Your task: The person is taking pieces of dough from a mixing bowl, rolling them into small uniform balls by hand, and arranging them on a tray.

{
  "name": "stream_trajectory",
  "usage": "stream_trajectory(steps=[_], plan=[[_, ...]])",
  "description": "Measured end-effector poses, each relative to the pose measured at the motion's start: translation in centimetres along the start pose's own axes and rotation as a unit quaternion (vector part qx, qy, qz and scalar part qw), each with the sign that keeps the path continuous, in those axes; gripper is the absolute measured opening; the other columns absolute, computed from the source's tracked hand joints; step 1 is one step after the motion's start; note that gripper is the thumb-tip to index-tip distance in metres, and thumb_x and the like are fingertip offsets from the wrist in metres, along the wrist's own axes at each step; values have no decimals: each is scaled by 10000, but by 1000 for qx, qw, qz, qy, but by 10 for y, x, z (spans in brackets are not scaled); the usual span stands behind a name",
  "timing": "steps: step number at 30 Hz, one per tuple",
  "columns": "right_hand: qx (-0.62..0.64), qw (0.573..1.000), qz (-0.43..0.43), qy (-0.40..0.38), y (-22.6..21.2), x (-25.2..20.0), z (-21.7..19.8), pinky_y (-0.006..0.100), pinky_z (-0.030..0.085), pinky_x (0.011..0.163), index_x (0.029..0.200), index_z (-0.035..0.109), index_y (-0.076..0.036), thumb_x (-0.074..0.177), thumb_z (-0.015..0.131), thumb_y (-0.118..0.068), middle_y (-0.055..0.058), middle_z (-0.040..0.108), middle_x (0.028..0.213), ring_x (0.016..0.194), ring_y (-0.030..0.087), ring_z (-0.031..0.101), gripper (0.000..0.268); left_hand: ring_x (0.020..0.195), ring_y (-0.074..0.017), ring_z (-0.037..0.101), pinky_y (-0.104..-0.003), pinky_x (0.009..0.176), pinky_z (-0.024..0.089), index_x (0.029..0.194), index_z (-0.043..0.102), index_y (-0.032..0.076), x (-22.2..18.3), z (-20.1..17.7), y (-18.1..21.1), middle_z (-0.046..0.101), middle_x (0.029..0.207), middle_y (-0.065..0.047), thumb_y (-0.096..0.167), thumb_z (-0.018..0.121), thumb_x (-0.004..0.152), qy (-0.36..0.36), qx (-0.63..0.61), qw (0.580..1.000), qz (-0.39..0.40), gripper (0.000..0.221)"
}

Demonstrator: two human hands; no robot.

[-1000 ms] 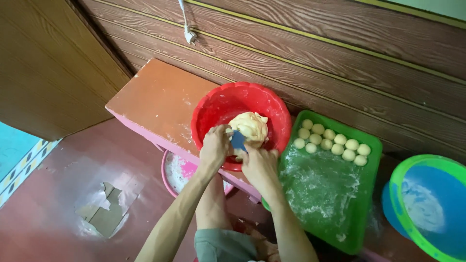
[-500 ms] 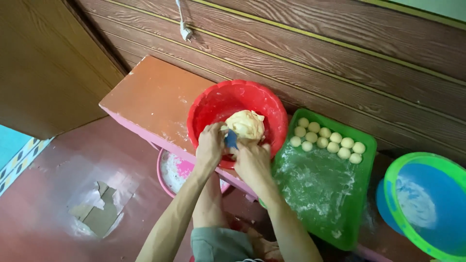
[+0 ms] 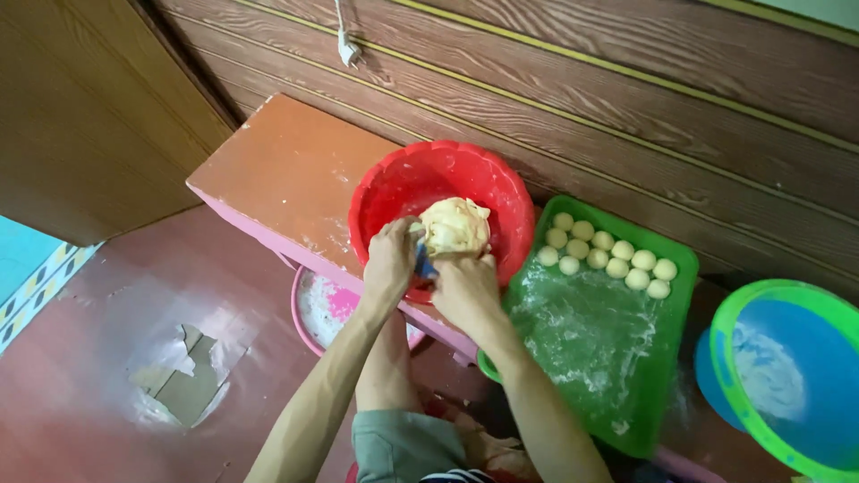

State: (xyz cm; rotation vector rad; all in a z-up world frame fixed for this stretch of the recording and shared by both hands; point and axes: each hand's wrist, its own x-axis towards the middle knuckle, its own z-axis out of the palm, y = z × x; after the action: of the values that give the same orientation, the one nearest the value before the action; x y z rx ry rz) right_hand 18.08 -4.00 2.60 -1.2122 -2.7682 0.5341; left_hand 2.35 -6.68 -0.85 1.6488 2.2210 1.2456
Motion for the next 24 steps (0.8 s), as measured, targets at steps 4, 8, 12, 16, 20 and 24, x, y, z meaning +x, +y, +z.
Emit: stream_trajectory(steps=[4, 8, 12, 16, 20, 24], plan=[[-8, 1000, 19, -23, -4, -34, -44, 488, 441, 880, 973, 792, -119, 866, 607, -268, 149, 777, 844, 943, 381, 747, 261, 927, -358, 723, -455, 825, 601, 1128, 690, 145, -2, -2, 9, 686, 903, -133, 265, 662, 998, 27, -37, 999, -18, 179], [124, 989, 71, -47, -6, -27, -81, 506, 485, 984, 1238, 748, -185, 877, 562, -197, 192, 767, 1072, 1113, 411, 696, 406, 971, -384, 714, -481, 868, 582, 1178, 675, 155, -3, -16, 13, 701, 985, -137, 231, 605, 1040, 57, -84, 995, 6, 173], [222, 971, 68, 55, 49, 33, -44, 499, 525, 985, 1329, 702, -216, 898, 616, -222, 162, 752, 1156, 1140, 373, 688, 439, 1049, -400, 698, -506, 916, 558, 1233, 660, 190, 9, -39, 22, 697, 1006, -165, 173, 487, 1072, 33, -145, 989, -8, 236], [159, 983, 87, 27, 38, 28, -66, 538, 502, 1038, 1441, 593, -242, 923, 593, -262, 193, 716, 1243, 1213, 389, 653, 518, 1044, -331, 719, -462, 941, 553, 1190, 708, 234, 21, -26, 3, 740, 1015, -101, 182, 493, 1067, -7, -175, 984, -15, 253], [120, 987, 108, -25, 46, 33, -58, 551, 474, 1065, 1491, 524, -301, 979, 472, -343, 171, 701, 1283, 1208, 396, 659, 517, 885, -234, 641, -392, 847, 531, 1147, 656, 145, 27, -23, -10, 637, 870, -87, 262, 337, 1107, -61, -246, 957, -142, 342], [109, 987, 112, -34, 32, 24, -72, 578, 462, 1054, 1505, 479, -271, 1013, 407, -322, 194, 696, 1279, 1196, 433, 658, 500, 1507, -454, 279, -529, 1268, 185, 1439, 454, -97, 24, -26, 0, 386, 1526, -384, 451, 270, 1108, -101, -243, 948, -177, 665]])
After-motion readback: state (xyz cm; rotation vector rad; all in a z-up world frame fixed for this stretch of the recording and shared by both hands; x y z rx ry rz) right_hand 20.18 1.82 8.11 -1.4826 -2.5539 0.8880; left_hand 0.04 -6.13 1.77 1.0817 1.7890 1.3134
